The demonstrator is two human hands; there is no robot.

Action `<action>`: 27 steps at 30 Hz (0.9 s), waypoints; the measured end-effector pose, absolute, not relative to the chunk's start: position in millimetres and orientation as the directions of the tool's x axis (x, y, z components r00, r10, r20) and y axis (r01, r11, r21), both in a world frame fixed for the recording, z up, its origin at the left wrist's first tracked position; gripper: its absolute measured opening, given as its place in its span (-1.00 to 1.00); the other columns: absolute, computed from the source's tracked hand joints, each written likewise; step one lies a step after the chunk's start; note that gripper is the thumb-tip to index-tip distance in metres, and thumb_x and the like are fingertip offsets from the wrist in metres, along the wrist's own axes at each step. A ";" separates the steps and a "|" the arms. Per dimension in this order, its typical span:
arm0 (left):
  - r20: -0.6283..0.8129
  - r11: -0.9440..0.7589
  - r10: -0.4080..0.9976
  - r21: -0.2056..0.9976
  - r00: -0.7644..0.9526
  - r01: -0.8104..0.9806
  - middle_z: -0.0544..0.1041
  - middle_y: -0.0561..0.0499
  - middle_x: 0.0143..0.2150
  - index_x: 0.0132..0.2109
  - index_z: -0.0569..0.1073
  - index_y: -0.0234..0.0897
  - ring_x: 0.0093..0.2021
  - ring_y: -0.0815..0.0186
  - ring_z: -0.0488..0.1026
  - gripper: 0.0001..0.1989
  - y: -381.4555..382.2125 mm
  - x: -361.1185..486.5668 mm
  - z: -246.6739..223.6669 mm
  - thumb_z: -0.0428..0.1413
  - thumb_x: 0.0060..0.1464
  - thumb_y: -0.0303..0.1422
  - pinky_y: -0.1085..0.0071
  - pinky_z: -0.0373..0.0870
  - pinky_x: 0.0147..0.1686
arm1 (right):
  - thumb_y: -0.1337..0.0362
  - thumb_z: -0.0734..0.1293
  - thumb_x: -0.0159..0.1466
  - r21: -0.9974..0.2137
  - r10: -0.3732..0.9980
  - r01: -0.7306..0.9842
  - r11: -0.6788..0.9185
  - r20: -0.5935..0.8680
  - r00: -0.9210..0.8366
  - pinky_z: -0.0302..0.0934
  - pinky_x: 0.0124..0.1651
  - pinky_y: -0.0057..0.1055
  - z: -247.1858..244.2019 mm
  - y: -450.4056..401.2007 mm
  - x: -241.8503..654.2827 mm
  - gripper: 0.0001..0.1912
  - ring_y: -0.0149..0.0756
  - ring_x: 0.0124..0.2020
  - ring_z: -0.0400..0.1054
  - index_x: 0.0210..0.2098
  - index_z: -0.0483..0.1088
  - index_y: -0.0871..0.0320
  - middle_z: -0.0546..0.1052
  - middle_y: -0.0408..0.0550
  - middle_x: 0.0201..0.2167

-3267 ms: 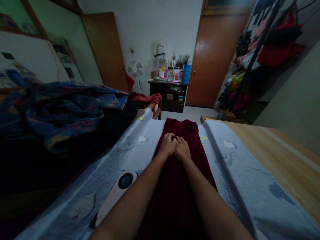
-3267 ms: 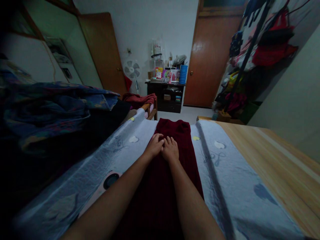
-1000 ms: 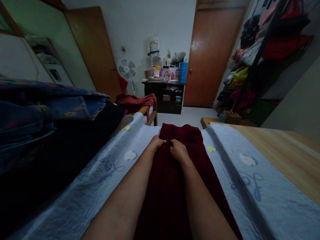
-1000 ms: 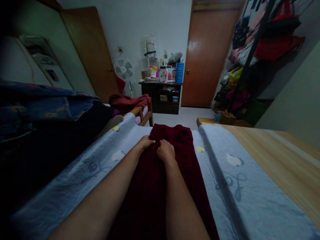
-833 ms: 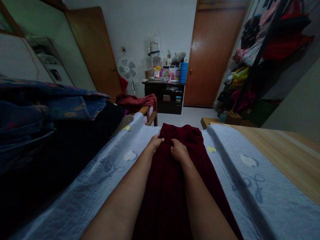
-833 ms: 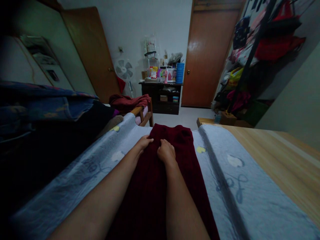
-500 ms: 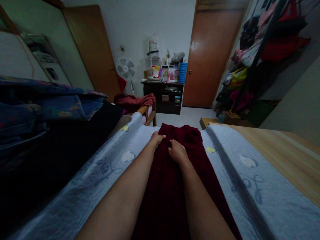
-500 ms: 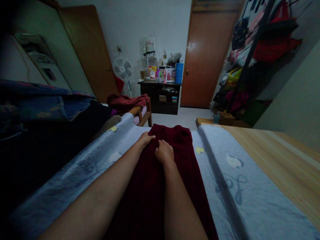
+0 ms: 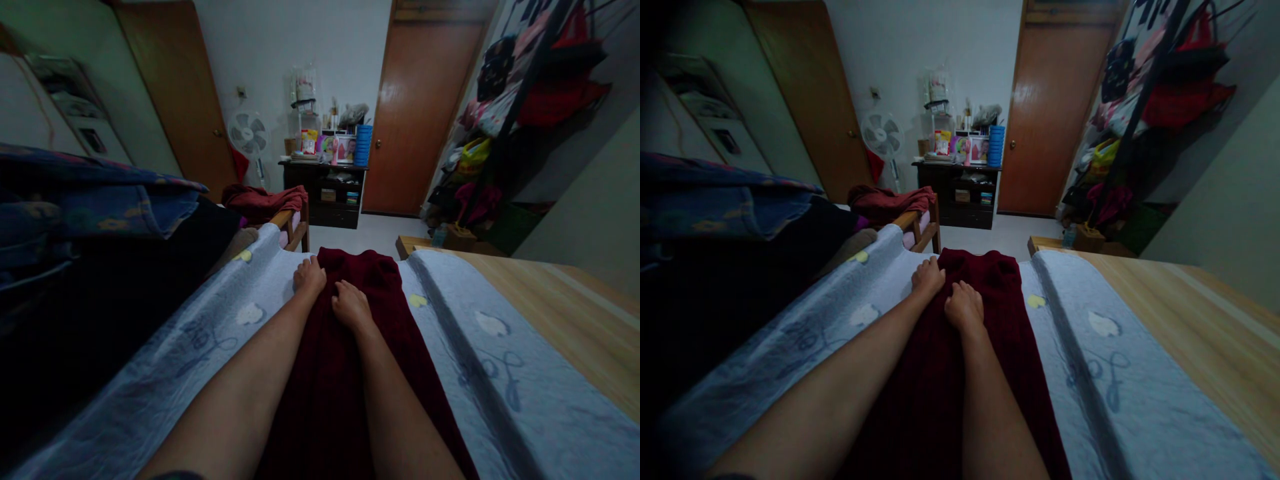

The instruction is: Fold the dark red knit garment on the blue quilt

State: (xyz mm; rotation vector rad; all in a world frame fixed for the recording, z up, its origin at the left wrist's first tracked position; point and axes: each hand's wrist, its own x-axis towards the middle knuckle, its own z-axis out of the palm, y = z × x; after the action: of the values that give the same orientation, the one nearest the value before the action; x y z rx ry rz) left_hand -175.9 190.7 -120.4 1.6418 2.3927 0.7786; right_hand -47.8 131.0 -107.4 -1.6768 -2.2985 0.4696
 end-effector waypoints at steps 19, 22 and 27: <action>0.177 -0.208 0.975 0.522 0.134 0.827 0.49 -0.03 0.06 -0.01 0.43 -0.21 0.07 0.26 0.40 -0.63 228.0 -165.1 -125.2 0.16 0.00 -0.53 0.41 0.26 0.09 | 0.34 0.13 0.23 -0.375 0.960 0.901 0.216 -0.090 -0.267 0.20 0.01 -0.27 -88.7 131.0 -38.5 -0.61 -0.11 0.00 0.40 -0.03 0.44 0.19 0.51 0.12 -0.01; 0.144 -0.130 0.988 0.517 0.064 0.846 0.52 -0.06 -0.01 -0.01 0.39 -0.20 0.01 0.23 0.45 -0.65 226.5 -162.6 -124.5 0.18 0.02 -0.47 0.37 0.29 0.02 | 0.32 0.13 0.23 -0.372 0.962 0.909 0.187 -0.118 -0.246 0.22 -0.05 -0.25 -82.7 132.1 -31.1 -0.66 -0.11 -0.04 0.43 -0.13 0.48 0.14 0.55 0.10 -0.07; 0.063 0.023 0.996 0.484 -0.061 0.875 0.54 -0.15 -0.07 0.04 0.31 -0.23 -0.03 0.13 0.48 -0.60 218.3 -157.6 -117.2 0.18 0.04 -0.39 0.29 0.31 -0.04 | 0.28 0.23 0.19 -0.427 0.965 0.884 0.188 -0.089 -0.248 0.20 -0.01 -0.24 -88.2 135.2 -25.0 -0.69 -0.09 -0.02 0.40 -0.12 0.49 0.13 0.55 0.08 -0.07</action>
State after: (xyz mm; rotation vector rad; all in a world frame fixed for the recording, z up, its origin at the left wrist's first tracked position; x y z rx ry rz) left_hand -157.6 218.3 -117.2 1.9220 2.0101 0.5847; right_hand -25.0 135.2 -88.2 -1.7877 -2.2592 0.5915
